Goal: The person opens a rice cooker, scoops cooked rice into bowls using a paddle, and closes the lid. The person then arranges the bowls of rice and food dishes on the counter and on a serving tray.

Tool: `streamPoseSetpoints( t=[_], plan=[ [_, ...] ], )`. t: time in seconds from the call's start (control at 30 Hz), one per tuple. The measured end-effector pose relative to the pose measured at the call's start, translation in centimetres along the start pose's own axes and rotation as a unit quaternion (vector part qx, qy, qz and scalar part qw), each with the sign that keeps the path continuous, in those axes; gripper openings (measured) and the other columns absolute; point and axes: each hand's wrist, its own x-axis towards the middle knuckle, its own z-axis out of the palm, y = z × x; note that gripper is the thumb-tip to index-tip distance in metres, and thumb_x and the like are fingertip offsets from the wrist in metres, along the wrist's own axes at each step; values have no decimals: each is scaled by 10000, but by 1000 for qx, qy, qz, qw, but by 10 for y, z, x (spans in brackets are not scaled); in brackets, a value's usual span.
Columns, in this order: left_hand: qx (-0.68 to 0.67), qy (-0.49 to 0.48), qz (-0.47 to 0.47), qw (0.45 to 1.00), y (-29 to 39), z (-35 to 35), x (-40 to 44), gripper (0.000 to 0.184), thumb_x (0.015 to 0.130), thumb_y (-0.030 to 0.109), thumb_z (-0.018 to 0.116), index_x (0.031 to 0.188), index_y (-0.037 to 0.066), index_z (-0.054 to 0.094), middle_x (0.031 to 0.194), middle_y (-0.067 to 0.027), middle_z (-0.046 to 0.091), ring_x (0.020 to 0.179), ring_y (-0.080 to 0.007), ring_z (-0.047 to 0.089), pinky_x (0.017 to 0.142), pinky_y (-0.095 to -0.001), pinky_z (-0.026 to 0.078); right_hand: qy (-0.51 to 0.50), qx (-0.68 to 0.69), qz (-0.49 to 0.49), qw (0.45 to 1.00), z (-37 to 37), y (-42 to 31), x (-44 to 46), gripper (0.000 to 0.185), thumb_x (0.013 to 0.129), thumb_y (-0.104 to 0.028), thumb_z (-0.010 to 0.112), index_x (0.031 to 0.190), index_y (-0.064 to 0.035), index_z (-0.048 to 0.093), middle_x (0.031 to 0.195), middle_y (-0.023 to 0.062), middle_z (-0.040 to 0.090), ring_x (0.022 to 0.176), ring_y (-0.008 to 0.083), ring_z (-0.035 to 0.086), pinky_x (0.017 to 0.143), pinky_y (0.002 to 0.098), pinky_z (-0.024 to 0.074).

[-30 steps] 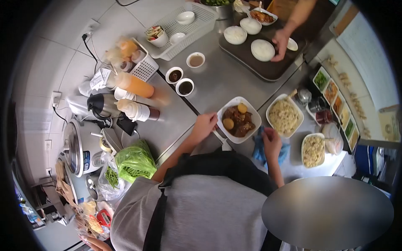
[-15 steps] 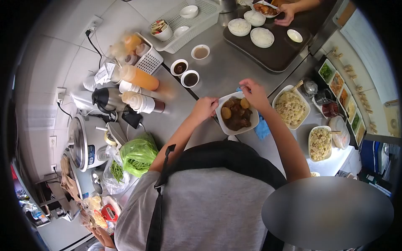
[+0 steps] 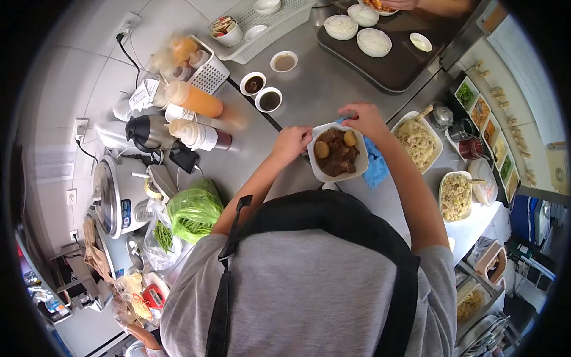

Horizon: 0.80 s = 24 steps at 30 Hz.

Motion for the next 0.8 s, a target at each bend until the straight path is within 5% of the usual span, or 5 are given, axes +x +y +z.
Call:
streamPoseSetpoints(
  t=[0.5, 0.7, 0.8],
  plan=[
    [-45, 54, -35, 997, -3, 20, -18, 142, 847, 114, 549, 754, 15, 589, 572, -103, 611, 501, -191, 634, 532, -324, 502, 65, -136, 55, 987, -3, 1, -43, 244, 647, -130, 737, 843, -31, 630, 754, 130, 651, 711, 287, 645, 671, 377, 510],
    [-157, -12, -123, 980, -8, 11, -28, 200, 874, 151, 539, 801, -7, 638, 600, -115, 620, 518, -164, 641, 526, -305, 507, 70, -195, 119, 971, -13, 4, -86, 211, 701, -131, 690, 885, -30, 666, 752, 142, 666, 715, 302, 655, 669, 387, 516],
    [-143, -74, -114, 980, -6, -12, -29, 219, 879, 181, 540, 888, 24, 692, 654, -138, 650, 575, -227, 663, 572, -331, 521, 88, -170, 105, 976, -12, 16, -85, 208, 724, -132, 689, 909, -40, 695, 788, 150, 684, 731, 299, 668, 688, 380, 523]
  ],
)
